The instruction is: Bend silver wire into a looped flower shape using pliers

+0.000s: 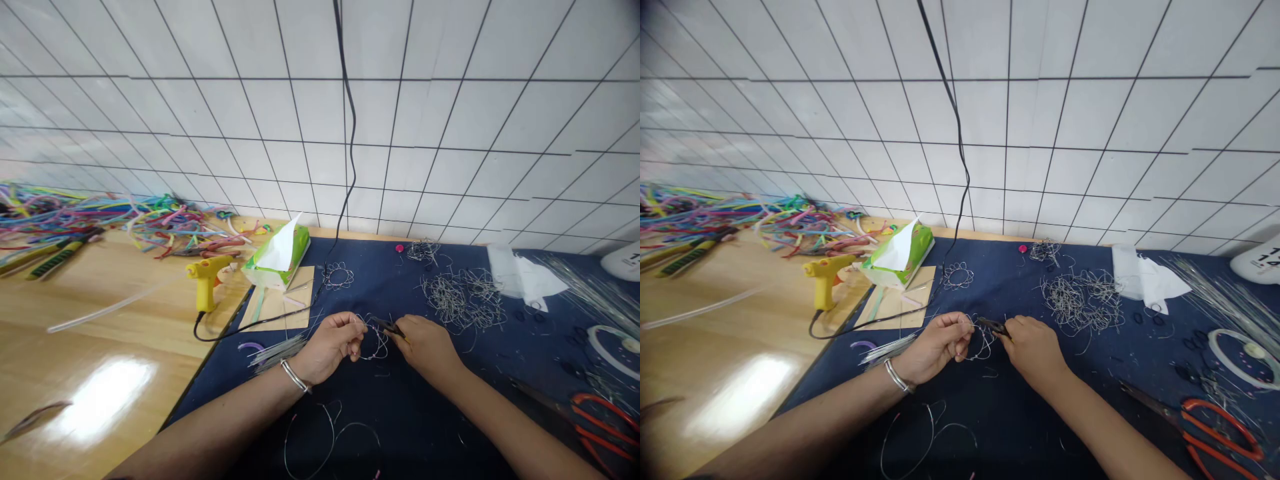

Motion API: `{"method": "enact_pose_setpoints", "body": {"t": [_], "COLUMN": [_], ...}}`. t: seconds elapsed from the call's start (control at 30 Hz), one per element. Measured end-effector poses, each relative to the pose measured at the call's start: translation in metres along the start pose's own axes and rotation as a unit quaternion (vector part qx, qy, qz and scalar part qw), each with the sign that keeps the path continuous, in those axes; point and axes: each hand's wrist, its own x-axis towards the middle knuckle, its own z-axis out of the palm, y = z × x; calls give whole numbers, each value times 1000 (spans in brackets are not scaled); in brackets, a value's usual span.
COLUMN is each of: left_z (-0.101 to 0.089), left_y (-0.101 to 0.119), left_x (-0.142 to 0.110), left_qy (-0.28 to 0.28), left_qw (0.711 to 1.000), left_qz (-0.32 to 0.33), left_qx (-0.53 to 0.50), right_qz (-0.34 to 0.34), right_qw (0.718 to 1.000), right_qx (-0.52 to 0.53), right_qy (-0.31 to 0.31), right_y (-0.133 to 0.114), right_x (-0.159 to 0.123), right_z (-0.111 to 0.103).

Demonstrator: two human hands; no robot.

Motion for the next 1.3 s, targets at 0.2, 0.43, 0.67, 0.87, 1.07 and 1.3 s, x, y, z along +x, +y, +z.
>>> {"method": "enact_pose_setpoints", "body": {"t": [0.2,0.43,0.67,0.87,1.07,1.3], "left_z": [0,-1,-1,-2,-6,-9], "left_y": [0,-2,-1,-3,2,11], "left_x": [0,0,1,1,1,1], "left_qy": [-26,-34,-38,-5,12,-9], "left_qw": [999,997,997,993,944,914], "left_qz": [-19,-28,-32,64,153,168], "left_qx": [-29,-63,-65,98,290,370], "right_qz": [6,-4,6,22,41,41], "right_qw": [1000,999,999,997,990,985], "right_qx": [-7,-43,-49,-12,26,57], "right_qy": [-3,14,2,-70,-131,-161], "right_y": [-5,-6,-6,-2,2,5], "right_x": [-2,-4,-3,-1,3,4], "right_z": [2,2,1,-5,-13,-18]}}
